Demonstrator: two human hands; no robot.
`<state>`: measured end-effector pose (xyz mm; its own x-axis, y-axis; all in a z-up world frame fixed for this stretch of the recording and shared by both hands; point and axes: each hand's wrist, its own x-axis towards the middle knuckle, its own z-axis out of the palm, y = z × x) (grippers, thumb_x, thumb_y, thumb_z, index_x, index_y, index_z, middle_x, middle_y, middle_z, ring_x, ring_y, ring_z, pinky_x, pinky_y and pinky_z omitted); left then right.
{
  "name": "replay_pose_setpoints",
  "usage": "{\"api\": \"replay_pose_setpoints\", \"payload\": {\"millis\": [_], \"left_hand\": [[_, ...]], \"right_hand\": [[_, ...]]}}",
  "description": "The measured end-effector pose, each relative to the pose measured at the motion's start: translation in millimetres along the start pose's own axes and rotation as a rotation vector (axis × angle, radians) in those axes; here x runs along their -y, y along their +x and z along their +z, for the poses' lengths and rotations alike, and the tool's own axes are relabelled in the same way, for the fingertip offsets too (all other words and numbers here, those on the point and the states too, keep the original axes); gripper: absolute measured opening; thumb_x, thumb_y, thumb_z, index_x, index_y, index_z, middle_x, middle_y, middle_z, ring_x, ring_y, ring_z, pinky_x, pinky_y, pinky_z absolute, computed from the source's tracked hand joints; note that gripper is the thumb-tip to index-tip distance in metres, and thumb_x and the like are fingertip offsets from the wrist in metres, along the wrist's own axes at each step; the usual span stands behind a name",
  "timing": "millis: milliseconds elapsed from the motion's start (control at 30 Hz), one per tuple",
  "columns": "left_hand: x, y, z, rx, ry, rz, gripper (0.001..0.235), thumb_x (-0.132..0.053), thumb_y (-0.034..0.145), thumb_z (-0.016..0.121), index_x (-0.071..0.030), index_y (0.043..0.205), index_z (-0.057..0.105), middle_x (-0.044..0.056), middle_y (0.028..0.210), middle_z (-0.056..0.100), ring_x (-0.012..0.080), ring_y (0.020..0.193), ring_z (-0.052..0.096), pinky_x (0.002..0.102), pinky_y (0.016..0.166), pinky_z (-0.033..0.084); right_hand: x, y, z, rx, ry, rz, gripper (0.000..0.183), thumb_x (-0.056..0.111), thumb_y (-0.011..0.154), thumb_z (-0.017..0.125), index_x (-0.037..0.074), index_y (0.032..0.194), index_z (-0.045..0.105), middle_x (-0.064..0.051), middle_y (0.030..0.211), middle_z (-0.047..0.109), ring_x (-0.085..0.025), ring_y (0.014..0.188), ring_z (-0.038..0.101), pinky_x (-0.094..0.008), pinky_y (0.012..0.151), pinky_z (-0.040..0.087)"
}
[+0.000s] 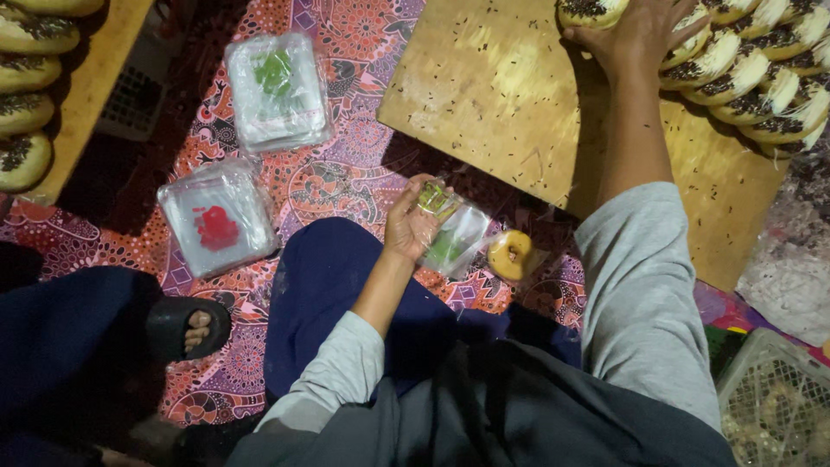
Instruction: The person sits on a patterned floor mat and individually places donut-shaped pastries into clear plastic bags. They seal each bag and place the packaged pastries into a white plastic crate. The person repeats this process for multiple pastries.
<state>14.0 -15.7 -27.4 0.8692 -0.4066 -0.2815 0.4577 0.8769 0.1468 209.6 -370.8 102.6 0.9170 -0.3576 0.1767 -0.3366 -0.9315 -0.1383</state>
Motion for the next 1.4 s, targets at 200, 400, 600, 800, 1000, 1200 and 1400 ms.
{"api": "replay_pose_setpoints", "payload": {"millis": [200,400,600,800,1000,1200,1400], "left_hand": [[-14.7,0.8,8.6,-0.050,-0.173,0.001,0.028,-0.028,0.098,0.067,-0.005,0.115,0.066,0.015,0.112,0.070,0.0332,0.113,0.065,0.063,0.111,0.048],[-24.2,-2.5,23.0,-0.039,-0.266,-0.011,0.047,-0.045,0.098,0.067,0.000,0.113,0.066,0.020,0.109,0.070,0.0351,0.106,0.066,0.054,0.101,0.048],[-24.9,-7.0,32.8,-0.168,-0.354,0.041,0.047,-0.046,0.092,0.071,-0.002,0.107,0.065,0.018,0.107,0.068,0.0340,0.105,0.066,0.057,0.105,0.049],[-11.1,-15.4,23.7,0.014,-0.285,0.066,0.044,-0.044,0.100,0.062,-0.001,0.112,0.065,0.018,0.109,0.069,0.0336,0.111,0.066,0.058,0.111,0.047],[-1.5,-14.3,12.1,-0.019,-0.228,0.080,0.041,-0.042,0.102,0.059,-0.002,0.111,0.066,0.019,0.107,0.071,0.0354,0.109,0.068,0.061,0.112,0.047],[2.0,-17.7,11.2,0.007,-0.179,0.110,0.041,-0.042,0.104,0.057,-0.002,0.109,0.068,0.020,0.107,0.072,0.0370,0.106,0.068,0.063,0.111,0.047],[9.0,-19.3,6.3,0.097,-0.052,0.142,0.046,-0.043,0.106,0.054,0.000,0.112,0.069,0.020,0.109,0.071,0.0365,0.110,0.067,0.063,0.111,0.046]], "right_hand": [[16.1,-37.6,-4.2,-0.302,0.169,-0.250,0.127,0.053,0.072,0.099,0.005,0.166,0.028,-0.034,0.165,0.025,-0.052,0.149,0.016,-0.072,0.116,0.005],[28.2,-249.1,-32.4,-0.110,1.053,0.001,0.098,0.011,0.089,0.091,0.007,0.164,0.029,-0.016,0.154,0.049,-0.032,0.142,0.057,-0.047,0.117,0.050],[65.1,-397.6,-54.5,0.151,1.562,0.264,0.095,-0.001,0.073,0.081,0.003,0.156,0.036,-0.013,0.141,0.057,-0.026,0.128,0.060,-0.041,0.108,0.055],[103.5,-410.6,-37.8,0.204,1.595,0.278,0.083,-0.007,0.076,0.082,0.002,0.147,0.040,-0.013,0.133,0.060,-0.023,0.119,0.066,-0.038,0.098,0.061],[109.7,-416.4,-32.0,0.073,1.505,0.166,0.084,-0.003,0.076,0.087,0.001,0.148,0.044,-0.010,0.135,0.055,-0.020,0.121,0.062,-0.034,0.103,0.057],[107.1,-420.1,-34.8,-0.038,1.118,0.081,0.086,0.007,0.070,0.093,0.000,0.144,0.050,-0.014,0.139,0.054,-0.026,0.128,0.057,-0.038,0.112,0.048],[111.6,-422.1,-20.2,-0.116,0.946,-0.019,0.090,0.014,0.067,0.095,0.000,0.144,0.050,-0.017,0.143,0.054,-0.030,0.134,0.054,-0.041,0.117,0.042]]}}
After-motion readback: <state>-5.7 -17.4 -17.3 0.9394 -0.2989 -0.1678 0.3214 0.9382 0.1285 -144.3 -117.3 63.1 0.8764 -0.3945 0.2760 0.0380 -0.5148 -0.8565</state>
